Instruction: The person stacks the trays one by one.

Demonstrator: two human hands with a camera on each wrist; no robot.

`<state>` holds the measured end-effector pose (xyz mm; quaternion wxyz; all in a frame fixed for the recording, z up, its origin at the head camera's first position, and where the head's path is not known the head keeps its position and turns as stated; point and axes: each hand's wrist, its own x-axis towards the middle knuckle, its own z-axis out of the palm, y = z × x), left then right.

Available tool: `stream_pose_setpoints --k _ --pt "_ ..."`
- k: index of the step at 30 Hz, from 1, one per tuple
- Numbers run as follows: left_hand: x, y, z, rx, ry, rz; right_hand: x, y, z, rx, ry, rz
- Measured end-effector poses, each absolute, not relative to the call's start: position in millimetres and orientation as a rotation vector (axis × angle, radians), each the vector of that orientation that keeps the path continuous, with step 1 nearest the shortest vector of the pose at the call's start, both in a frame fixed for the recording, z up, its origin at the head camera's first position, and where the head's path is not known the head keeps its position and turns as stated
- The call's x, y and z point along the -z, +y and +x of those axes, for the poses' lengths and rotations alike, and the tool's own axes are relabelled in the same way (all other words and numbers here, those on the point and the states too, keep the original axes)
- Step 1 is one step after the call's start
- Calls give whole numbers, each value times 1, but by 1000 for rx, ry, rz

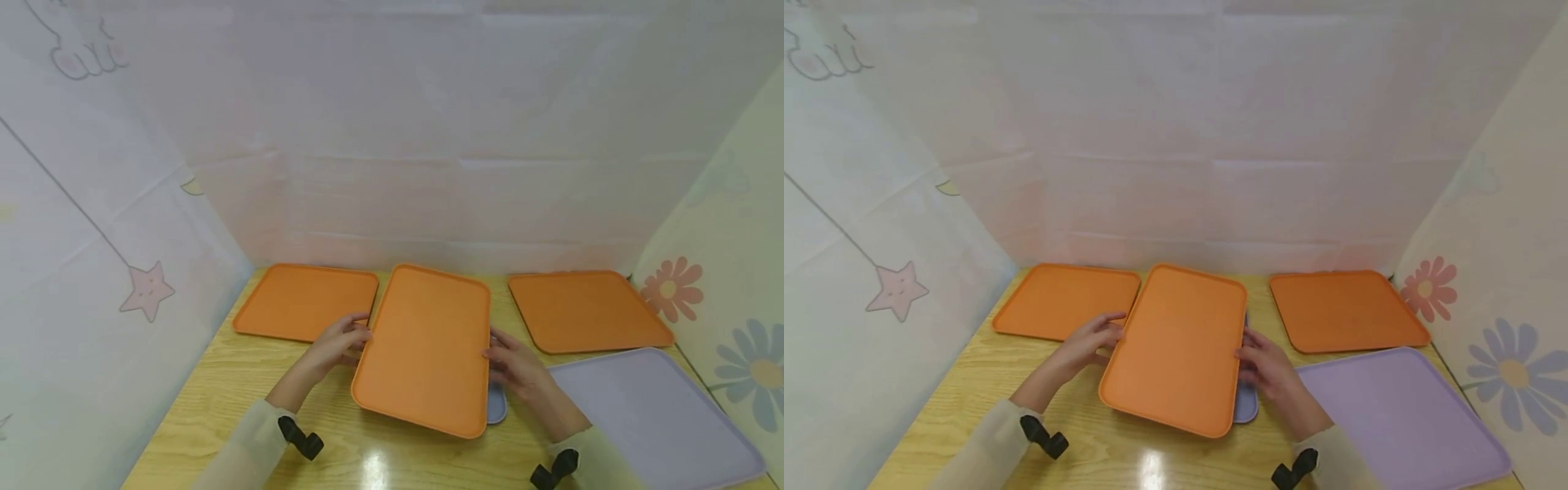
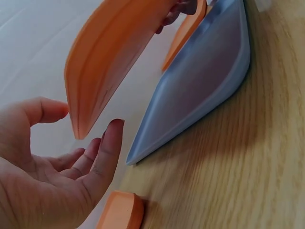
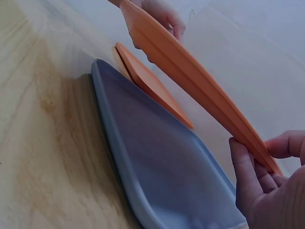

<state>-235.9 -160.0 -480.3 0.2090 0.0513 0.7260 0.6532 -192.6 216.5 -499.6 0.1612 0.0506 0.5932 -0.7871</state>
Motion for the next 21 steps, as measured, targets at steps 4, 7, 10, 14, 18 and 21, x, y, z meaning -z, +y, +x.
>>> stream_pose_setpoints --k 4,7,10,14,18,21 --pt "481 -153 -241 -1819 1967 183 494 225 -196 2199 1702 85" --pt "483 -148 -244 -1818 1955 205 493 230 -199 2150 1729 74" --pt "486 -144 -247 -1808 1980 210 492 233 -203 2105 1757 75" --pt "490 -141 -249 -1792 1997 206 492 236 -208 2049 1807 55" --pt "493 -139 -251 -1795 1971 203 491 240 -216 1986 1868 45" --pt "496 -136 -254 -1804 1945 207 490 243 -223 1944 1901 57"
